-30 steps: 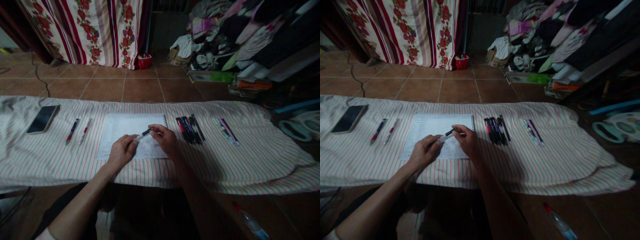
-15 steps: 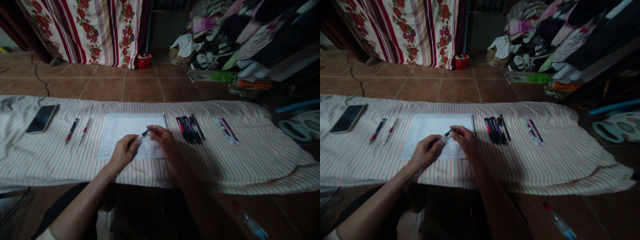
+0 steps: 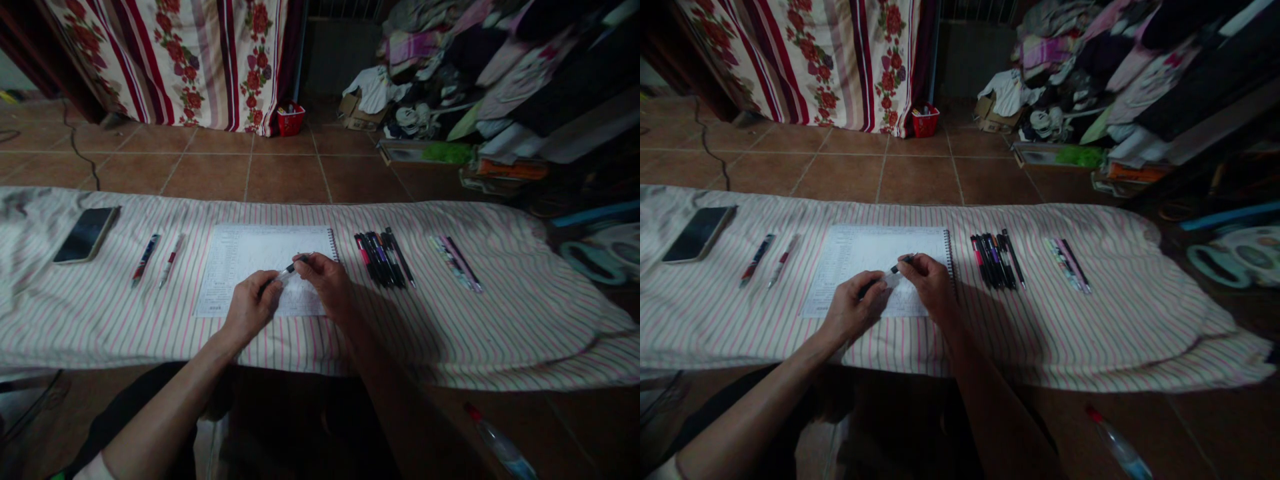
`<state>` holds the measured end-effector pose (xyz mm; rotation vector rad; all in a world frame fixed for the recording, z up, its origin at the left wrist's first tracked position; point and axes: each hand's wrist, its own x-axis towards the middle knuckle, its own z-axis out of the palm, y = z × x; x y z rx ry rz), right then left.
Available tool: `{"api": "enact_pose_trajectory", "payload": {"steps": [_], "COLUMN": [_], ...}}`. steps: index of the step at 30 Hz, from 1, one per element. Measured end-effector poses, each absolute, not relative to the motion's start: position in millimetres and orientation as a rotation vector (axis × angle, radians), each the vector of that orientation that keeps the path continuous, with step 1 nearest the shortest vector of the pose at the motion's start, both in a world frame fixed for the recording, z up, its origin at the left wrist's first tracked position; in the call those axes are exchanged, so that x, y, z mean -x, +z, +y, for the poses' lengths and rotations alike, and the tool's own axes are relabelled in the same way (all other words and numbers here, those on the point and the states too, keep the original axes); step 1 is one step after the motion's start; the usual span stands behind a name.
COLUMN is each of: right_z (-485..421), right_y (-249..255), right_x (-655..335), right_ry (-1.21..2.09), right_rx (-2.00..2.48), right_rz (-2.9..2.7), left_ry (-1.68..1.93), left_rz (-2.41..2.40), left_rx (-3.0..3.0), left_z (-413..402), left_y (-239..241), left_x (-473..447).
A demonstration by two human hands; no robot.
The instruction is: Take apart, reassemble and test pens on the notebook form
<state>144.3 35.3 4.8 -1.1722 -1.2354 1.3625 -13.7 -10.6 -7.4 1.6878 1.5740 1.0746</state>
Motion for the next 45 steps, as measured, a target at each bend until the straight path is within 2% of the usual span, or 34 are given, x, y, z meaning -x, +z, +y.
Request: {"api": "enact_pose_trajectory", "payload": {"steps": [13,31,39,45], "right_z": [34,30,28,30], "right_y": [1,1,0,3], "right_x": [-145,-137,-137,-140], "right_ry": [1.563,1.332,1.4,1.405], "right_rx": [1.047,1.143,1.087,1.08], "right_rz": [-1.081,-1.185,-1.166,-1.152], "left_ry": [1.032,1.132,1.199,1.126], "left_rz": [1.272,1.508,1.242,1.059], "left_rx": [-1.197,-1.607,-1.006,-0.788], "left_z": [-8,-12,-11,-12], "left_y": [2,-4,-18,-5], "left_x": [10,7,1,0]}}
